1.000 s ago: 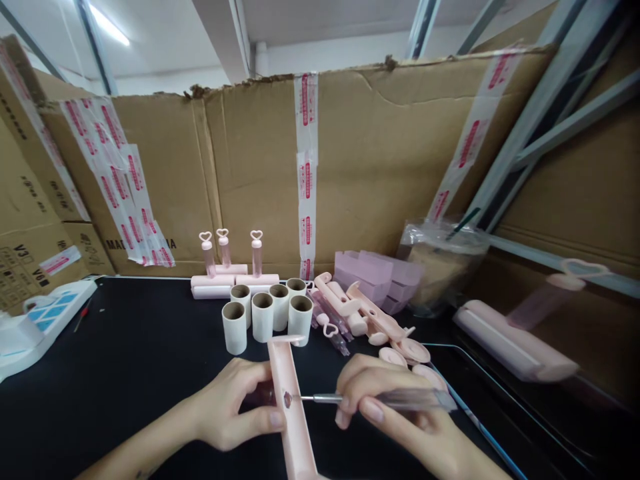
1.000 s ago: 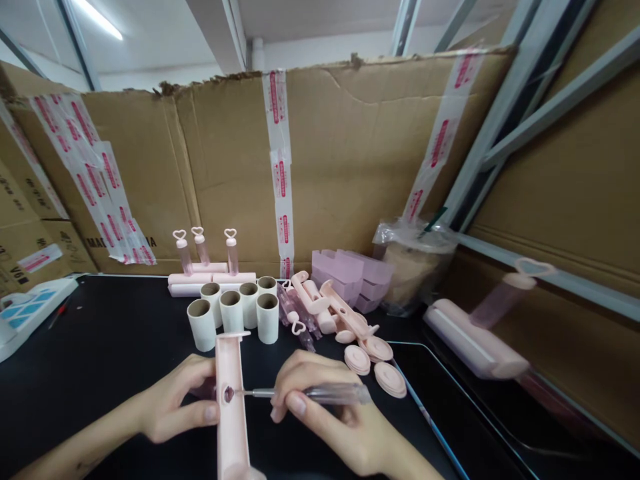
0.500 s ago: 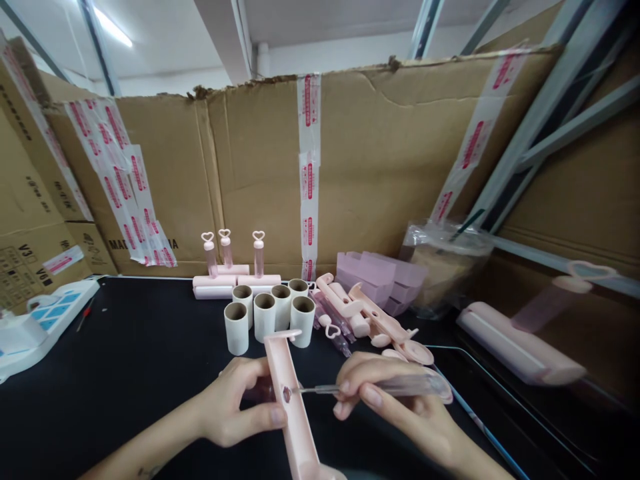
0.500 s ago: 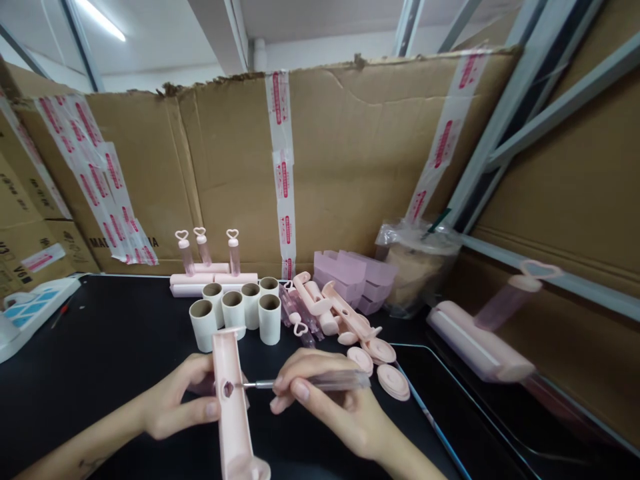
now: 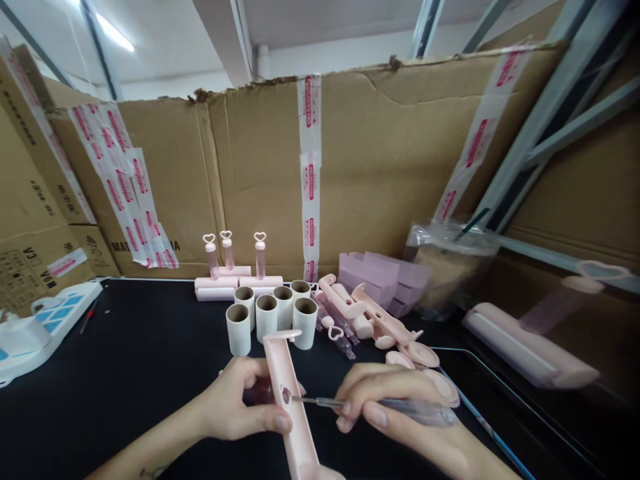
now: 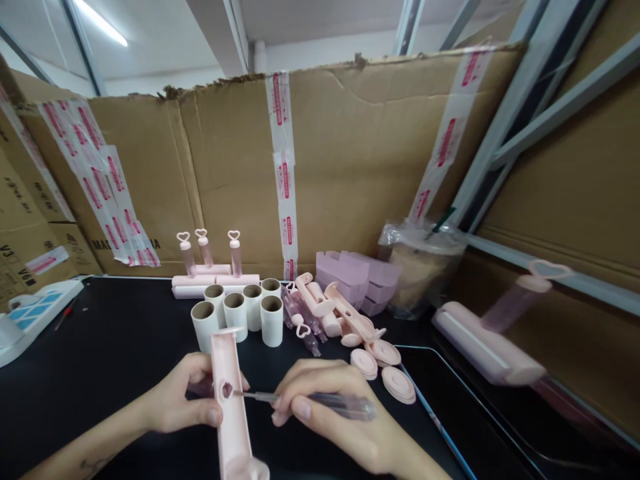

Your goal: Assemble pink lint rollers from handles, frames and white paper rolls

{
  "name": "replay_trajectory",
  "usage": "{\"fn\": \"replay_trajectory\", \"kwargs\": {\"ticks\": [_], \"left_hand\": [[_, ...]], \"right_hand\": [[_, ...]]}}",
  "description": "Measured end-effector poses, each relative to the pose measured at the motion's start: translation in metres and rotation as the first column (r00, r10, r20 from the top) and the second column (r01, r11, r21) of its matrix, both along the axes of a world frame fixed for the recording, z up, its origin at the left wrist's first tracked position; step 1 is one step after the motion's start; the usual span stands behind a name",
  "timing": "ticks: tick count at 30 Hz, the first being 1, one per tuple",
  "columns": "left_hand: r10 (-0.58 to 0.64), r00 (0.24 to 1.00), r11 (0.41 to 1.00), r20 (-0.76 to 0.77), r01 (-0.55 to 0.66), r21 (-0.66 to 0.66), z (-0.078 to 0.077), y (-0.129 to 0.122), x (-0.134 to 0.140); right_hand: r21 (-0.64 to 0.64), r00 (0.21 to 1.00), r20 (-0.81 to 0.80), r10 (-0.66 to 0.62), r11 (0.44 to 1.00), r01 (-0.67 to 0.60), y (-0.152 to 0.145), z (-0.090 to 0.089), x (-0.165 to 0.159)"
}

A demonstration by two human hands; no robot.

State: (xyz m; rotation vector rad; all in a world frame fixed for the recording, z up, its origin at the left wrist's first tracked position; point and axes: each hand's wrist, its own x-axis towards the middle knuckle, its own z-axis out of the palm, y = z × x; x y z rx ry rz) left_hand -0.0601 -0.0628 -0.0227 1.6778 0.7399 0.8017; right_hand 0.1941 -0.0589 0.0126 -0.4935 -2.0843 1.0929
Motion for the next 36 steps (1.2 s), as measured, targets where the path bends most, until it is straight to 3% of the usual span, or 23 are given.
{"fn": "replay_trajectory", "kwargs": {"ticks": [9, 12, 22, 36], "left_hand": [[-0.019, 0.996, 0.999, -0.085, 0.023, 0.047, 0.004, -0.004, -0.001], [-0.062, 0.994, 0.998, -0.09, 0.061, -0.006, 0.007, -0.005, 0.0], [-0.127, 0.991, 0.98, 0.038, 0.131, -0.151, 0.003, -0.001, 0.002], [-0.089, 0.988, 0.981, 0.124, 0.109, -0.162, -0.002, 0.004, 0.003]], "right_hand": [[0.037, 0.997, 0.081, -0.015, 0.999, 0.012, -0.004, 0.008, 0.005], [0.047, 0.996, 0.09, 0.022, 0.999, -0.026, -0.003, 0.007, 0.006], [-0.001, 0.99, 0.018, 0.14, 0.99, -0.14, 0.007, -0.003, 0.004], [-0.096, 0.992, -0.005, 0.129, 0.987, -0.129, 0.01, -0.012, 0.002]]}}
